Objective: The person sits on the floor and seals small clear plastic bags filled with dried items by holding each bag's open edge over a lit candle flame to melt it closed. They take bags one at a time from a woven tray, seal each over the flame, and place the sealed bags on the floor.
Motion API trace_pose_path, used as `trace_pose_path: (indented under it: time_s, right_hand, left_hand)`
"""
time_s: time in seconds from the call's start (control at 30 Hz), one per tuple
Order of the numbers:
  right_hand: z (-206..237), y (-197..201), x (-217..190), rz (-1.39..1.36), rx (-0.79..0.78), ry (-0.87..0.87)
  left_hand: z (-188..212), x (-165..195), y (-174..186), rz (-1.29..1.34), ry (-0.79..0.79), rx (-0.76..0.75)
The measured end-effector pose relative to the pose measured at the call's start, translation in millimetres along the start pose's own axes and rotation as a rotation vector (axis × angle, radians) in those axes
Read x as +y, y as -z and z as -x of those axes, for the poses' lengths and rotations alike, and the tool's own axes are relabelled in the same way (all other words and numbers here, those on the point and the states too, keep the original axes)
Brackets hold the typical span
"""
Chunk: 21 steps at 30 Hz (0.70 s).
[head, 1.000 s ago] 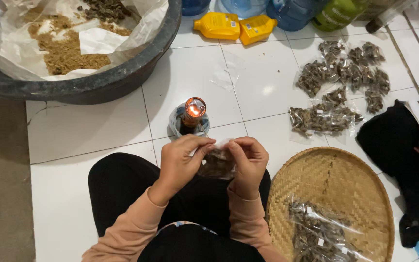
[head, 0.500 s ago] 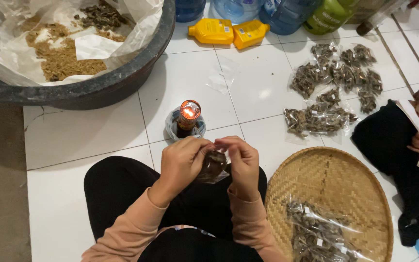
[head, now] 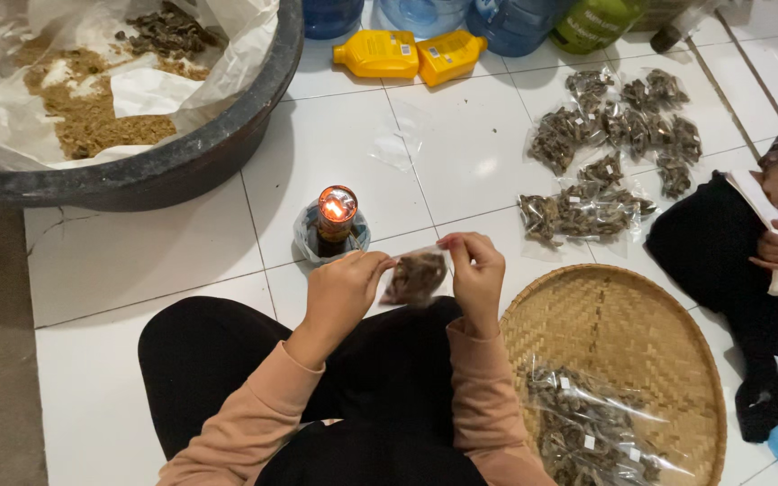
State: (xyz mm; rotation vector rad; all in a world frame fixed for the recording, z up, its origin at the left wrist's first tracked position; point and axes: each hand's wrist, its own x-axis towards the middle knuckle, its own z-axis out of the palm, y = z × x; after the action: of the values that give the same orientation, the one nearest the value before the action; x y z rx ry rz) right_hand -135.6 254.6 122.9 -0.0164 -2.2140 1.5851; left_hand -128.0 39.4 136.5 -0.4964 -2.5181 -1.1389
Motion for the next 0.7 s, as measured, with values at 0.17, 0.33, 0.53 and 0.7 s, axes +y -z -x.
trace_pose_path:
  time_s: [0.17,0.33,0.53,0.7]
  right_hand:
    - [-50.7,23.6,107.5,0.120,0.239,-0.057]
    - [-90.1,53.2,206.6,-0.519,0.573,-0.455]
    - [-14.0,115.0,235.1,0.074,0.784,-0.384]
    - [136.1,188.9,211.2,1.446,0.778,-0.830]
  left_hand:
    - [16.4,-28.6,-2.0,-0.076,0.002,0.113]
    - [41.0,-47.4,9.8,-0.124,0.133,0.015]
    - [55.3,-44.4,11.2,-0.065,0.205,-0.050]
    - [57.2,-44.2,10.3,-0.066,0.216,-0.109]
